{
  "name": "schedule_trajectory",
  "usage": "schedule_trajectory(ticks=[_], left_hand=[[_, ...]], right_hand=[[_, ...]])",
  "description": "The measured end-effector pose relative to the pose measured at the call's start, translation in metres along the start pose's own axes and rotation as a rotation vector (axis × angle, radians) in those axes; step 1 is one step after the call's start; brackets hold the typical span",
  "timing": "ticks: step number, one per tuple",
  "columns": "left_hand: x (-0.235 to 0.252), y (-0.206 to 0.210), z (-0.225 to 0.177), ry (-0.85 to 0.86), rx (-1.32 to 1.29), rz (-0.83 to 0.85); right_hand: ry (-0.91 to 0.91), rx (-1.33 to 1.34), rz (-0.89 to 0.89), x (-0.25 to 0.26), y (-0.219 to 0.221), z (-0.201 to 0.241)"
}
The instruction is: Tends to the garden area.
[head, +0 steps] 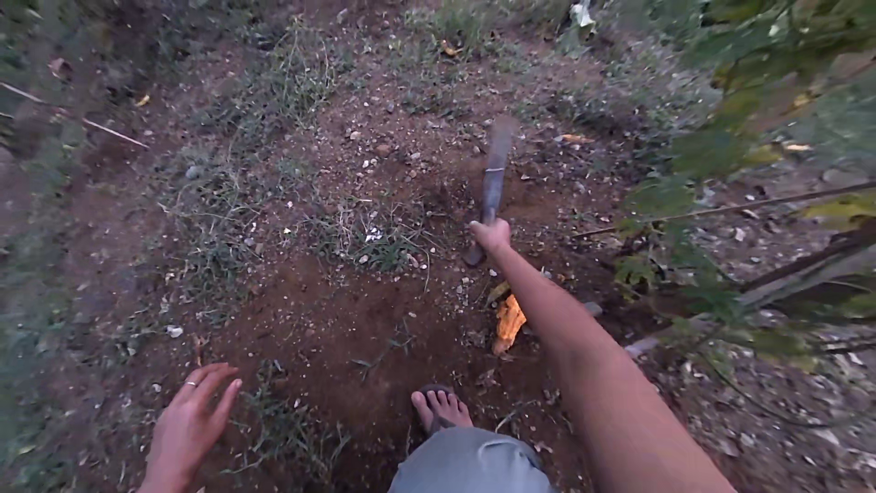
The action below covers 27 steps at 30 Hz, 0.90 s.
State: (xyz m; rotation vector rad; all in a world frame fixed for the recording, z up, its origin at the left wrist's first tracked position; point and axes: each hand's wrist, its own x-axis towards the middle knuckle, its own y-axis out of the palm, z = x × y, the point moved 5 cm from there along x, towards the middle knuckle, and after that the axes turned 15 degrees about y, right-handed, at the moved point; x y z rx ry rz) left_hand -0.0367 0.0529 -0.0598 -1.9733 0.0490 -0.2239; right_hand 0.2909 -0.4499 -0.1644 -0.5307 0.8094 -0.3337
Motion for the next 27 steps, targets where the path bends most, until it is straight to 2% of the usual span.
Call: schedule_trajectory(ticks=[2, 4, 6, 9, 11, 13, 15, 18, 20, 22, 24, 27], left_hand=[[0.000, -0.002, -0.001, 0.000, 0.007, -0.017], [0.001, -0.006, -0.005, 0.007, 0.020, -0.042], [0.002, -0.007, -0.010, 0.008, 0.034, -0.053], [0.003, -0.004, -0.009, 0.010, 0.044, -0.056], [0.000, -0.001, -0.009, 0.014, 0.035, -0.056], [-0.002, 0.000, -0.009, 0.017, 0.038, -0.050], [-0.002, -0.003, -0.009, 0.011, 0.040, -0.041], [-0.004, -0.012, -0.011, 0.031, 0.044, -0.055], [-0.005, -0.017, -0.011, 0.046, 0.041, -0.073], [-0.003, -0.019, -0.013, 0.066, 0.046, -0.095], [0.002, -0.018, -0.015, 0.077, 0.037, -0.112], [0.009, -0.017, -0.018, 0.096, 0.021, -0.118]], right_hand=[[0.053, 0.212, -0.029, -0.003, 0.013, 0.021], [0.088, 0.299, -0.016, -0.004, 0.032, 0.034], [0.057, 0.103, 0.072, -0.001, 0.051, 0.033], [-0.106, -0.454, 0.189, 0.005, 0.071, 0.017], [-0.192, -0.590, 0.204, -0.002, 0.072, 0.005], [-0.222, -0.595, 0.239, -0.022, 0.068, -0.006], [-0.200, -0.442, 0.280, -0.042, 0.064, -0.030], [-0.080, 0.009, 0.315, -0.071, 0.064, -0.063], [0.023, 0.326, 0.282, -0.089, 0.066, -0.072], [0.075, 0.443, 0.221, -0.099, 0.071, -0.086], [0.069, 0.181, 0.254, -0.108, 0.072, -0.118], [-0.030, -0.543, 0.395, -0.144, 0.048, -0.167]])
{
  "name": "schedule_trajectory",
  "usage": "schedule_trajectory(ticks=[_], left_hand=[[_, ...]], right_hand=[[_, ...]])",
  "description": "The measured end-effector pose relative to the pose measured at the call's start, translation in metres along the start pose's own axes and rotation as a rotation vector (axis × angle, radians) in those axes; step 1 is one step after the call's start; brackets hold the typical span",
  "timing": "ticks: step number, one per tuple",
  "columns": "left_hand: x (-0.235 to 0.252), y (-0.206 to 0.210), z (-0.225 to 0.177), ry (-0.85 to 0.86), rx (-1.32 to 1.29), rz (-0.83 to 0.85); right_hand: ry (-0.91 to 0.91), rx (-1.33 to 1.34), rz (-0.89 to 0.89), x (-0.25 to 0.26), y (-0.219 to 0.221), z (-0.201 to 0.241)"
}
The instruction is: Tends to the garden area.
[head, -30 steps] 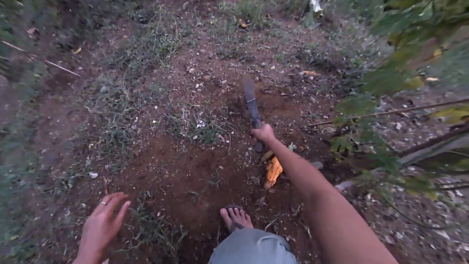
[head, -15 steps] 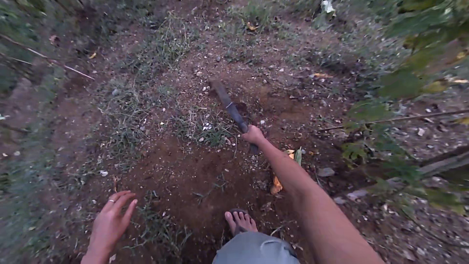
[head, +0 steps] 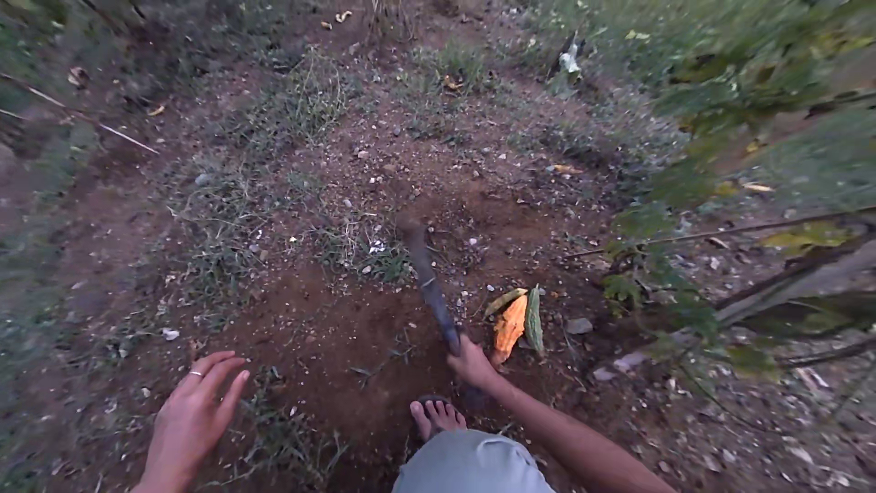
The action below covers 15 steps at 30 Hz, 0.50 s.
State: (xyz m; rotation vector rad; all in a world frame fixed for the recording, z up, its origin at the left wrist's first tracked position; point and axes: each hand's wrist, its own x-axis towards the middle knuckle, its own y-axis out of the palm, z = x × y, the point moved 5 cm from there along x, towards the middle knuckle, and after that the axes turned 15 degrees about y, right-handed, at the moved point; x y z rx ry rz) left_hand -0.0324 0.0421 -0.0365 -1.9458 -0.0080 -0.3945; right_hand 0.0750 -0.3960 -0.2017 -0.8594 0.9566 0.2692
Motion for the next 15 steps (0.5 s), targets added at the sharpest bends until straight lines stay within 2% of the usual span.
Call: schedule_trajectory(ticks=[2, 4, 6, 8, 11, 12, 13, 15], left_hand=[[0.001, 0.003, -0.002, 0.000, -0.026, 0.012], [0.002, 0.007, -0.003, 0.004, -0.040, 0.014], [0.001, 0.010, -0.006, 0.017, -0.042, 0.000], [-0.001, 0.010, -0.008, 0.027, -0.045, 0.002], [0.002, 0.011, -0.010, 0.049, -0.053, 0.007], [0.004, 0.010, -0.011, 0.059, -0.053, -0.007], [0.006, 0.010, -0.011, 0.067, -0.055, -0.022], [0.012, 0.007, -0.012, 0.072, -0.060, -0.042]], right_hand=[[-0.054, -0.203, 0.025, -0.030, 0.001, -0.029], [-0.081, -0.201, 0.020, -0.059, -0.006, -0.047], [-0.068, -0.009, -0.026, -0.082, -0.019, -0.054], [-0.042, 0.300, -0.099, -0.093, -0.032, -0.052], [0.057, 0.782, -0.211, -0.083, -0.039, -0.039], [0.076, 0.857, -0.239, -0.075, -0.036, -0.037], [0.082, 0.842, -0.245, -0.067, -0.030, -0.038], [0.088, 0.526, -0.164, -0.054, -0.013, -0.051]])
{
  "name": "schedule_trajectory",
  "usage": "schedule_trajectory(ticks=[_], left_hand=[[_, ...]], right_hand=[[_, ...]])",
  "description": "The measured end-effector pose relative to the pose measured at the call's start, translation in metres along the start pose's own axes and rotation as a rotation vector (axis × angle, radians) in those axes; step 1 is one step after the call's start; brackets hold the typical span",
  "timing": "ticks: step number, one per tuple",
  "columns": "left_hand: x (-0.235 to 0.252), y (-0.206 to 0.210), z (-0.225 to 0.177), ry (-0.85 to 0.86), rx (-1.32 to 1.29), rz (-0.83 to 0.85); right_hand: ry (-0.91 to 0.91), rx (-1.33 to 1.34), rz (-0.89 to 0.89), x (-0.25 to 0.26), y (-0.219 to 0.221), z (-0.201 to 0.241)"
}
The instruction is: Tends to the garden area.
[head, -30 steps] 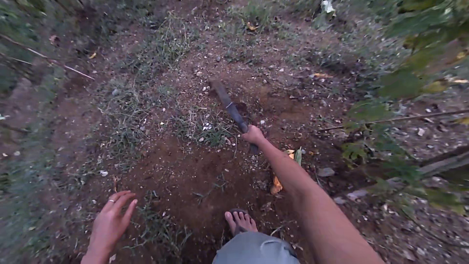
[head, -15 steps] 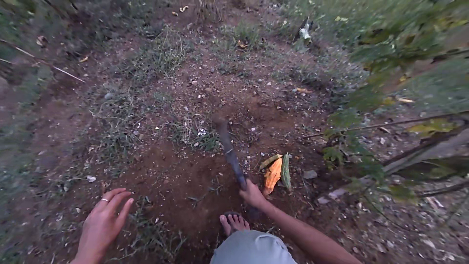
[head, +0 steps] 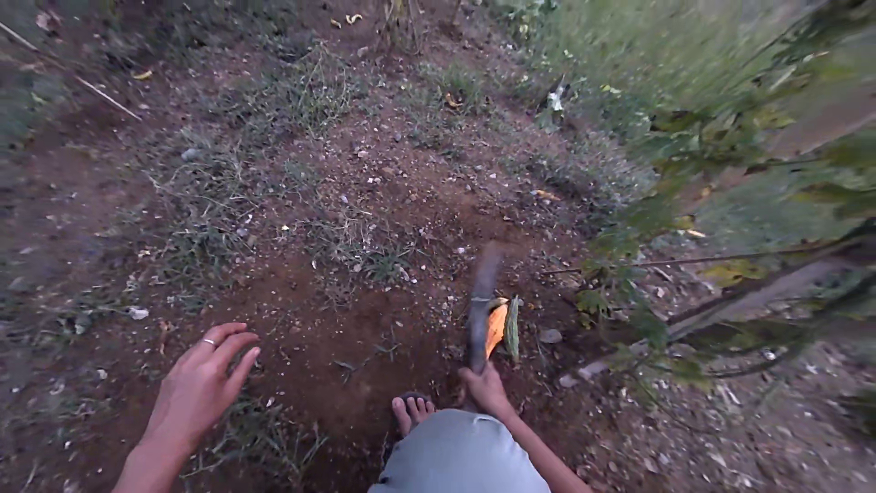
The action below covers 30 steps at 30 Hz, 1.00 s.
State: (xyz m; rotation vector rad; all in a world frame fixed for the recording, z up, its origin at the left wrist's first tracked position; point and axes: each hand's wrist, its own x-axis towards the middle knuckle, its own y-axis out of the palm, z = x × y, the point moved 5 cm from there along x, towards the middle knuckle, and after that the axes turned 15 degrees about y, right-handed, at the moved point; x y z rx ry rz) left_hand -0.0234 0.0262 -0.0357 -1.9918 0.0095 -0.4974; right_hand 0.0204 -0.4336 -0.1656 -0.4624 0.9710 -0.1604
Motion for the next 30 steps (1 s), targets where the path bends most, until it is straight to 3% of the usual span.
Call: schedule_trajectory(ticks=[1, 3, 8, 12, 13, 16, 18, 23, 27, 28, 30], left_hand=[[0.003, 0.000, -0.001, 0.003, -0.002, -0.006], [0.007, 0.001, -0.001, 0.015, -0.010, -0.010], [0.005, 0.004, 0.001, -0.003, -0.017, 0.010], [0.005, 0.007, 0.001, -0.005, -0.016, 0.021], [0.006, 0.007, 0.000, 0.000, -0.010, 0.014], [0.011, 0.007, -0.003, -0.001, -0.011, 0.008], [0.014, 0.009, -0.004, -0.010, -0.028, 0.025], [0.010, 0.013, 0.000, -0.010, -0.023, 0.044], [0.011, 0.012, -0.001, 0.013, -0.013, 0.022], [0.012, 0.011, -0.002, 0.017, -0.010, 0.018], [0.016, 0.010, -0.004, 0.012, -0.013, 0.009]], right_hand=[[0.005, -0.190, 0.067, 0.001, 0.001, -0.009], [0.006, -0.296, 0.100, -0.010, -0.008, -0.016], [-0.016, 0.108, -0.001, -0.022, -0.047, 0.007], [0.005, 0.348, -0.136, 0.009, -0.031, 0.033], [0.010, 0.279, -0.128, 0.016, -0.019, 0.030], [0.036, -0.262, 0.040, 0.020, 0.013, -0.002], [0.008, -0.369, 0.119, 0.008, 0.010, -0.014], [0.005, 0.046, 0.107, -0.010, -0.024, 0.002], [0.026, 0.414, -0.033, 0.010, -0.004, 0.030], [0.005, 0.369, -0.036, 0.017, 0.007, 0.026], [-0.049, -0.026, 0.001, 0.026, 0.024, 0.006]])
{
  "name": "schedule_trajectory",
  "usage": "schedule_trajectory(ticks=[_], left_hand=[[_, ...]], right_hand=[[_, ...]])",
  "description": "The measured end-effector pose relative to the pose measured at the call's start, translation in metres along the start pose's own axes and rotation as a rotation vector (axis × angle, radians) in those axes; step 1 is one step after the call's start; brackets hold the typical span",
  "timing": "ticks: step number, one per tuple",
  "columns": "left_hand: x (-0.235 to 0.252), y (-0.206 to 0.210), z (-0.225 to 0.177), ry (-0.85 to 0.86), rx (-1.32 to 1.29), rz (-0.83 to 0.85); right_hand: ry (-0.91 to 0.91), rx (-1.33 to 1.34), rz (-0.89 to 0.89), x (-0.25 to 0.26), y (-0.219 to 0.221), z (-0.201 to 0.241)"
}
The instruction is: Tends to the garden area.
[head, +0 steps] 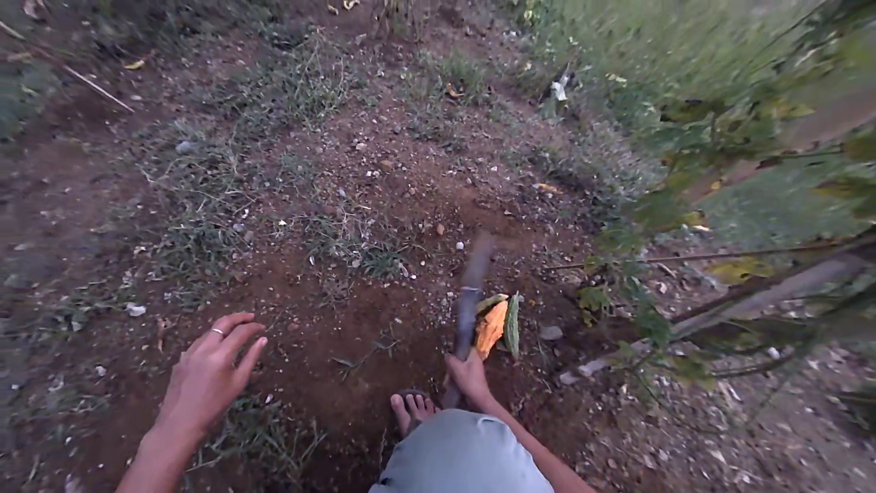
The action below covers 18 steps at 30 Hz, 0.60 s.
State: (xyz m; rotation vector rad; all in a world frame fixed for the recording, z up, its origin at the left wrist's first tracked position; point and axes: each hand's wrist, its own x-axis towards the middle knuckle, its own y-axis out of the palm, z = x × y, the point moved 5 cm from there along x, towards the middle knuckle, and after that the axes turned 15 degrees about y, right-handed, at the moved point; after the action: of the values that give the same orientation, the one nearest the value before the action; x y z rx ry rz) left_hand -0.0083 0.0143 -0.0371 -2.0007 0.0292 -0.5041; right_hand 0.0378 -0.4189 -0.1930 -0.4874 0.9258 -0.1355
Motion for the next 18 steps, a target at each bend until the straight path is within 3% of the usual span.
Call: schedule_trajectory(ticks=[2, 5, 10, 13, 15, 16, 18], left_hand=[[0.002, 0.000, 0.000, -0.004, -0.005, -0.005], [0.000, 0.000, 0.003, -0.009, 0.000, -0.007], [-0.008, -0.007, 0.008, -0.019, 0.016, -0.008], [-0.008, -0.015, 0.007, -0.003, 0.037, -0.062], [-0.004, -0.019, 0.003, 0.010, 0.042, -0.111], [-0.002, -0.021, 0.002, 0.019, 0.049, -0.137], [0.001, -0.023, -0.001, 0.037, 0.059, -0.176]], right_hand=[[0.003, -0.457, 0.088, -0.005, 0.007, -0.021], [-0.049, -0.591, 0.094, -0.020, -0.020, -0.028], [-0.113, -0.145, 0.011, -0.017, -0.061, 0.004], [-0.055, 0.280, -0.045, -0.002, -0.036, 0.043], [-0.034, 0.352, -0.027, 0.013, -0.006, 0.051], [-0.042, 0.218, 0.005, 0.020, 0.006, 0.045], [-0.058, -0.327, 0.122, 0.021, 0.022, 0.026]])
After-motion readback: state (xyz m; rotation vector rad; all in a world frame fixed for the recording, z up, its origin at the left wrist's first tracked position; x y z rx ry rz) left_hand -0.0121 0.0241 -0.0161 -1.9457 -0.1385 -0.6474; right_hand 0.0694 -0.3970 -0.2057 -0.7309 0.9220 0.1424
